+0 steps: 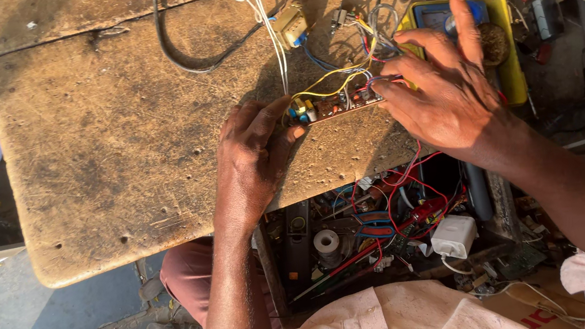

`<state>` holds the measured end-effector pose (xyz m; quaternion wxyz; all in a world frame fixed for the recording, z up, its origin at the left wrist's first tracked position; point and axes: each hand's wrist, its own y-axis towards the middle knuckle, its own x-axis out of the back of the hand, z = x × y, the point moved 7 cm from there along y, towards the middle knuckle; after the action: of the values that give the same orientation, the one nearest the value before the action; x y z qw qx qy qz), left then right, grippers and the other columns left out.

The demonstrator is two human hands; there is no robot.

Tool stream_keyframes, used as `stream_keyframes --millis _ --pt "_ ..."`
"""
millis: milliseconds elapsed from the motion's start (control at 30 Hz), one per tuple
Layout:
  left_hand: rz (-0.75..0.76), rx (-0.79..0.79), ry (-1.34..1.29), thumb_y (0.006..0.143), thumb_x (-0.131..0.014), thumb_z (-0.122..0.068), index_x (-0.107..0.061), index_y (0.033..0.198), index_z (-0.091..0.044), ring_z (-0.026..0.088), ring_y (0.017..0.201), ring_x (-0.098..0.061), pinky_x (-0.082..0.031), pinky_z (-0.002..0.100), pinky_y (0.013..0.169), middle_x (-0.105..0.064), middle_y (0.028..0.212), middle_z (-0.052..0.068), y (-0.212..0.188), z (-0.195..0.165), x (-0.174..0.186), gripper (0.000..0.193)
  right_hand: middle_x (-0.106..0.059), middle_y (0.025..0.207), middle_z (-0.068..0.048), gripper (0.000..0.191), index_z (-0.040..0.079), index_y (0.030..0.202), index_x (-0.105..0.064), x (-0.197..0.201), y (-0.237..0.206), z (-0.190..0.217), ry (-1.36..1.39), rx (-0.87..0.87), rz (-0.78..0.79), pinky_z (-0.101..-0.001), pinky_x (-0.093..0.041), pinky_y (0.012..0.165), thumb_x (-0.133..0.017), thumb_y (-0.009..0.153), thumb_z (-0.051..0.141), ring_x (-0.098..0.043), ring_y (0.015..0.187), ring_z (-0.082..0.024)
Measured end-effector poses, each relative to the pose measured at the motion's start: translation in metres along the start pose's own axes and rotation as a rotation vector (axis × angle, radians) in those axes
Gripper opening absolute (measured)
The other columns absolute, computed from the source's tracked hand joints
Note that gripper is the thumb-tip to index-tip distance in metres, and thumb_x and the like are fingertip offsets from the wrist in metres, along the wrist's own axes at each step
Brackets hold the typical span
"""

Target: The person uses a multimeter to test a green circuit board and a small transformer on a cluttered workbench. They connect the multimeter probes to various points on the board and transformer, adjusting the multimeter dial and repositioning the components during the process.

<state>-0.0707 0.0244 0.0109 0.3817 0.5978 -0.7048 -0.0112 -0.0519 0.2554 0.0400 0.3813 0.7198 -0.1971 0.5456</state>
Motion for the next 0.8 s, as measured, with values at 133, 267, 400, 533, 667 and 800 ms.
stream_keyframes --millis 133,267,400,533,667,800 --pt "0.019 0.032 -0.065 0.092 -0.081 -0.018 -0.073 0.128 -0.006 0.027 0.09 -0.063 -0.051 0.042 0.08 -0.065 0.095 0.011 -0.001 0.0 0.004 0.038 -0.07 0.114 -0.003 0.022 0.01 0.115 -0.079 0.002 0.001 0.001 0.044 -0.037 -0.032 -0.071 -0.009 0.131 -0.086 0.094 0.011 -0.057 0.134 -0.031" --pt "0.007 0.024 -0.124 0.089 -0.081 -0.021 -0.075 0.123 -0.007 0.026 0.091 -0.064 -0.052 0.04 0.077 -0.067 0.096 0.01 -0.002 -0.001 0.004 0.037 -0.069 0.105 -0.002 0.028 0.01 0.12 -0.079 0.0 -0.002 -0.005 0.102 -0.059 -0.053 -0.0662 -0.009 0.132 -0.087 0.094 0.013 -0.06 0.126 -0.028" --pt "0.0 0.133 -0.188 0.095 -0.077 -0.024 -0.075 0.121 -0.007 0.02 0.09 -0.071 -0.057 0.034 0.07 -0.071 0.101 0.009 -0.002 0.01 -0.001 0.03 -0.07 0.097 -0.001 0.03 0.01 0.121 -0.077 -0.013 -0.004 -0.012 0.165 -0.116 -0.005 -0.061 -0.009 0.133 -0.086 0.094 0.018 -0.065 0.123 -0.026" --pt "-0.004 0.238 -0.22 0.094 -0.076 -0.026 -0.071 0.124 -0.005 0.018 0.09 -0.075 -0.062 0.031 0.069 -0.073 0.106 0.011 -0.008 0.021 -0.004 0.037 -0.074 0.103 -0.003 0.029 0.01 0.123 -0.075 -0.016 -0.007 -0.015 0.182 -0.13 -0.004 -0.0564 -0.012 0.133 -0.083 0.095 0.015 -0.067 0.122 -0.023" --pt "-0.018 0.302 -0.248 0.096 -0.075 -0.026 -0.067 0.129 -0.002 0.017 0.094 -0.077 -0.065 0.031 0.074 -0.075 0.105 0.012 -0.009 0.028 -0.007 0.042 -0.075 0.109 -0.004 0.029 0.011 0.122 -0.074 -0.016 -0.008 -0.018 0.273 -0.176 -0.001 -0.054 -0.018 0.133 -0.081 0.094 0.012 -0.067 0.119 -0.022" --pt "-0.038 0.349 -0.281 0.099 -0.072 -0.022 -0.064 0.129 0.001 0.015 0.094 -0.077 -0.065 0.032 0.075 -0.076 0.104 0.012 -0.01 0.031 -0.009 0.039 -0.074 0.108 -0.004 0.025 0.012 0.118 -0.074 -0.013 -0.008 -0.02 0.367 -0.216 -0.036 -0.055 -0.024 0.131 -0.08 0.094 0.01 -0.068 0.115 -0.021"
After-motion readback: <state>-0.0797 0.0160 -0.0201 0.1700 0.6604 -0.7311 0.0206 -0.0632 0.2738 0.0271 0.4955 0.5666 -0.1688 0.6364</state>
